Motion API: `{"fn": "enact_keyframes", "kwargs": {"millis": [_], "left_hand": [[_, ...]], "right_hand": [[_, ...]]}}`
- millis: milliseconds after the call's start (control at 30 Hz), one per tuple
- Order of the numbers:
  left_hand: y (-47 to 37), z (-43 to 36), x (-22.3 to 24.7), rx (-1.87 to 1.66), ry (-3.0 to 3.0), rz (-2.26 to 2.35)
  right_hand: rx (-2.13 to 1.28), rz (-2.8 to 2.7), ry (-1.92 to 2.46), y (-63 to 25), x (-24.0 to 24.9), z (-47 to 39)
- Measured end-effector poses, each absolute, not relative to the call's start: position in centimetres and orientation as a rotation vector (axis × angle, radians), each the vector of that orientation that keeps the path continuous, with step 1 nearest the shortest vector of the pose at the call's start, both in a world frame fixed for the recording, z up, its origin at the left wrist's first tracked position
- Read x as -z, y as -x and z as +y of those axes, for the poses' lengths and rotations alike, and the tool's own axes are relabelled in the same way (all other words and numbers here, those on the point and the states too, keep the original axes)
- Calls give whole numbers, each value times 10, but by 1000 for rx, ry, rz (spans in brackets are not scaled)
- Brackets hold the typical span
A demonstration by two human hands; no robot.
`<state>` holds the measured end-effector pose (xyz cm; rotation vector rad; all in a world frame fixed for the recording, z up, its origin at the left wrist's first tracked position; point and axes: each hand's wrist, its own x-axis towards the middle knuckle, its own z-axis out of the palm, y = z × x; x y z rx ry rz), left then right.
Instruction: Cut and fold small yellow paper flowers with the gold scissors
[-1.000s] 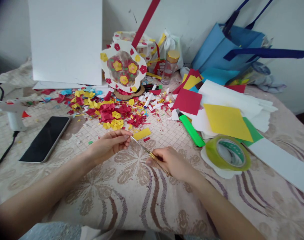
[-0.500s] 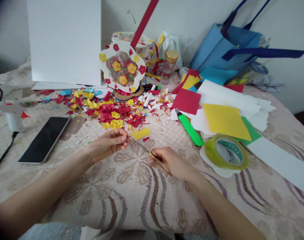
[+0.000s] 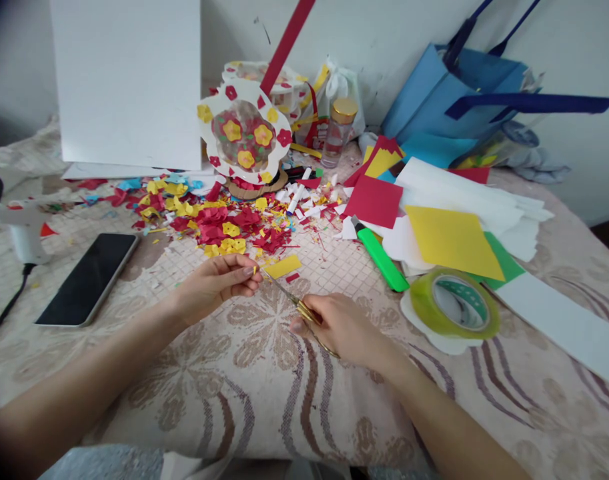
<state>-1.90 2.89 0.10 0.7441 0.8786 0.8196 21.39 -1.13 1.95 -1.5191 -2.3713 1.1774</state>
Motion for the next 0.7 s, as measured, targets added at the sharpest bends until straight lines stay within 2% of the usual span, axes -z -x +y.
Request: {"fn": "enact_keyframes", "kwargs": {"millis": [333,700], "left_hand": [[17,29,0,-836,-803,932],[17,27,3,-833,-846,936]], "right_hand": [[-1237,-2358,1475,-213,-17,-9],[-1140,-2418,1521,-212,-15,-8]]}}
